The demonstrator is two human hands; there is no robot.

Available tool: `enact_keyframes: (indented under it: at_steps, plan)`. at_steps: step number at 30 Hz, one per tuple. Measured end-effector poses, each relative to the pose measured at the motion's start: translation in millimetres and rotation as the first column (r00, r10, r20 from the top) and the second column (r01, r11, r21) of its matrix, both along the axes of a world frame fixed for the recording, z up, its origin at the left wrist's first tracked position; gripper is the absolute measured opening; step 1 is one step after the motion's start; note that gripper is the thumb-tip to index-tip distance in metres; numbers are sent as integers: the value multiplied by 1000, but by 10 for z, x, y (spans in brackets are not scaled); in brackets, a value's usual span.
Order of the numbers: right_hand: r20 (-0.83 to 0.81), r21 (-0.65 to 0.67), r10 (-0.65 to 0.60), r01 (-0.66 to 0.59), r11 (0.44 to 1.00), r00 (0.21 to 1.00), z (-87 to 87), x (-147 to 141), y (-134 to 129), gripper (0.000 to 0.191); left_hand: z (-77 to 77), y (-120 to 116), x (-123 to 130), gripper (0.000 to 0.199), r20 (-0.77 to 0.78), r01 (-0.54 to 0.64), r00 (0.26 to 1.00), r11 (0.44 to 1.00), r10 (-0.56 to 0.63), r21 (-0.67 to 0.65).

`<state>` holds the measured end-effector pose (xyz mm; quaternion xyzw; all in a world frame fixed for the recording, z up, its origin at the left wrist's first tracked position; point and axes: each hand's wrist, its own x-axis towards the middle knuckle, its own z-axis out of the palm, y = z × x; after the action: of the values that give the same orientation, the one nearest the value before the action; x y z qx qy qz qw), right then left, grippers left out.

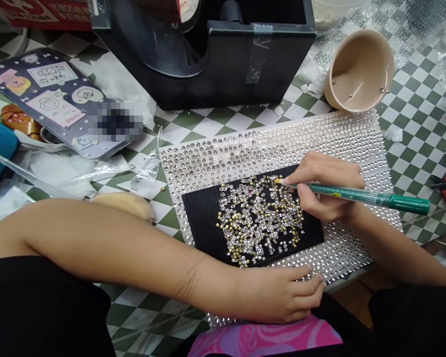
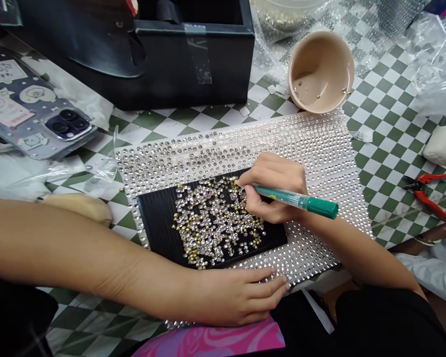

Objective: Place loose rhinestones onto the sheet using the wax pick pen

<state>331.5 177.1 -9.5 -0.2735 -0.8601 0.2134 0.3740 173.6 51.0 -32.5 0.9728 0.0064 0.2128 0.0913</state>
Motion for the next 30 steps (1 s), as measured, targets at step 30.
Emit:
enact_keyframes:
  at_steps: [30]
  plan:
    - [-109,-3,-379,381,925,919,-124,131,100,22,-53,-34,18,40,27,-7,1000,1000,7,5]
